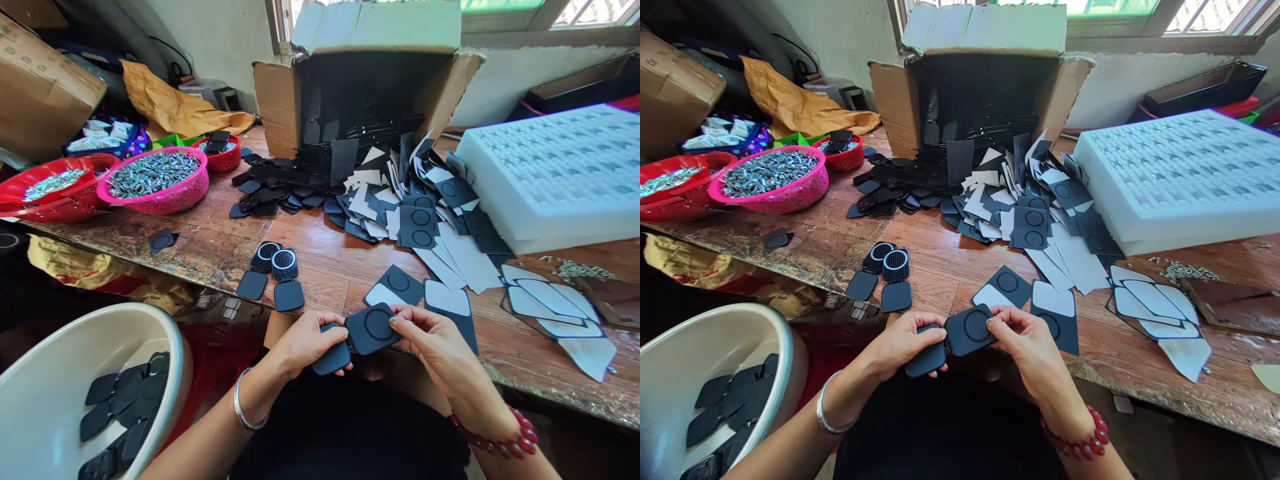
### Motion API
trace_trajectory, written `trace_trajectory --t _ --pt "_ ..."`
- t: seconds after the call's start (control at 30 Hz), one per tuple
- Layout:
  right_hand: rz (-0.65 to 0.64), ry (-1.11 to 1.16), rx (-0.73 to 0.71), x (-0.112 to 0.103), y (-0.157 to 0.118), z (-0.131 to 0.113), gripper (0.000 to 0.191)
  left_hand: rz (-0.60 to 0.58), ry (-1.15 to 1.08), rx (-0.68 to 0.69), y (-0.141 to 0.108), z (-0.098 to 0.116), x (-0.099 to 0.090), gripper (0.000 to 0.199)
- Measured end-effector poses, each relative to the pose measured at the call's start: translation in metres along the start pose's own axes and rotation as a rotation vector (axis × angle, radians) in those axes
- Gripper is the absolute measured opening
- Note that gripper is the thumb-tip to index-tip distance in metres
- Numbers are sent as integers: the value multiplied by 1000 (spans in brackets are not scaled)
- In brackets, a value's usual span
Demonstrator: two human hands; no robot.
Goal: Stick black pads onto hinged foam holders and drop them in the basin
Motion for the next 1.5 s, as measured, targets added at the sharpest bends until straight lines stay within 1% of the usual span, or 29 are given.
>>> trace_trajectory --t 0.17,0.33,0.47,0.57,0.77,0.87,1.03,1.13,1.27,1.5 --pt "-1 -33 -22 1 -2 0 40 43 3 16 1 -2 1 32" --pt "16 -78 -50 2 -3 -3 43 95 41 62 -1 -1 3 28" --pt "-24 -110 -114 0 -3 1 39 123 64 91 0 -2 3 26" --pt "-12 -154 -155 -1 -4 1 37 130 88 111 0 -3 2 25" --pt "86 -264 -245 3 -9 -5 34 139 85 110 -1 -1 3 25" --pt "113 -276 -269 4 -9 -3 34 140 82 117 -1 -2 3 25" --pt "87 -263 -269 1 -7 5 33 138 91 140 0 -4 2 28" --pt "98 -291 -290 1 -7 5 35 154 101 135 0 -5 2 31" --pt "131 -345 -311 2 -8 3 34 165 115 150 -1 -5 4 28" --pt "111 -407 -331 -1 -4 7 32 175 161 179 -4 -5 3 26"
Point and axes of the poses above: each hand's wrist, its own y-axis towards the middle knuckle, its own x-axis out of the palm, z = x × y, the point moved 1 cm from there along y, towards the middle knuckle, and after that the axes turned 5 degrees about -y, right-handed, at the moved point
